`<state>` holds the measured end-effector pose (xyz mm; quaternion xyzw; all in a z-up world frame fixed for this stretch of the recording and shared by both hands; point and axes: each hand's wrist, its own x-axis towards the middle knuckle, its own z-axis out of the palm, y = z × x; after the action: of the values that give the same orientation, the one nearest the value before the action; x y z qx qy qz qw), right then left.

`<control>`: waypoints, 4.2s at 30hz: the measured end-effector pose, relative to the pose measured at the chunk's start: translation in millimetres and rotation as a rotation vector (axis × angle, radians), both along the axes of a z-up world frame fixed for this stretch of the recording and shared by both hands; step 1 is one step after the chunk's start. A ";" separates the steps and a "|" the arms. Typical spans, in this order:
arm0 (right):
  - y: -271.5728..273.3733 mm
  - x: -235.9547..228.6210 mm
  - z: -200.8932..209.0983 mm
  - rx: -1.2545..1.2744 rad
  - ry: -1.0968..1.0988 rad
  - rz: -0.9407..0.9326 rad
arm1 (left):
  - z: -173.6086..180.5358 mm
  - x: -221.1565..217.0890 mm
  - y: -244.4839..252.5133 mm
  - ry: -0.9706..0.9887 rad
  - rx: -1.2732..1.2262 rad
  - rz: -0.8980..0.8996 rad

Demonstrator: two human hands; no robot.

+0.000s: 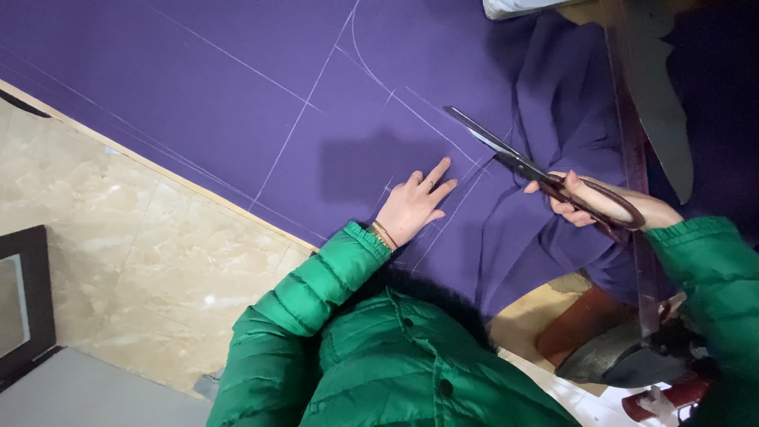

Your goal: The person cuts a large piece of purple fabric laid out on a wooden table using a pair of large shears. They follow white chalk lines drawn on the fabric to create a pattern. The person also uses a ruler and chalk to mark additional lines on the fabric before continuing to cut.

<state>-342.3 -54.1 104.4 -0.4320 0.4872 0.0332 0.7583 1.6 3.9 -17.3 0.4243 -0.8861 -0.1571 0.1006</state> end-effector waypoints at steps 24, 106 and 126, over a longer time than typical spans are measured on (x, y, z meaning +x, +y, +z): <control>-12.3 16.5 -1.5 -0.105 0.102 0.068 | -5.7 -0.3 1.9 -0.001 -0.032 0.009; -65.1 161.2 -13.2 -0.119 0.564 -0.119 | -29.5 3.4 -1.0 -0.001 0.112 -0.088; -52.4 258.5 29.8 -0.129 0.694 -0.256 | -26.5 23.9 -18.9 0.208 0.062 -0.207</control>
<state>-83.8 -106.5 134.2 -0.3775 0.7662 0.0520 0.5175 25.6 -15.0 -43.8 0.3150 -0.9046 -0.2372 0.1620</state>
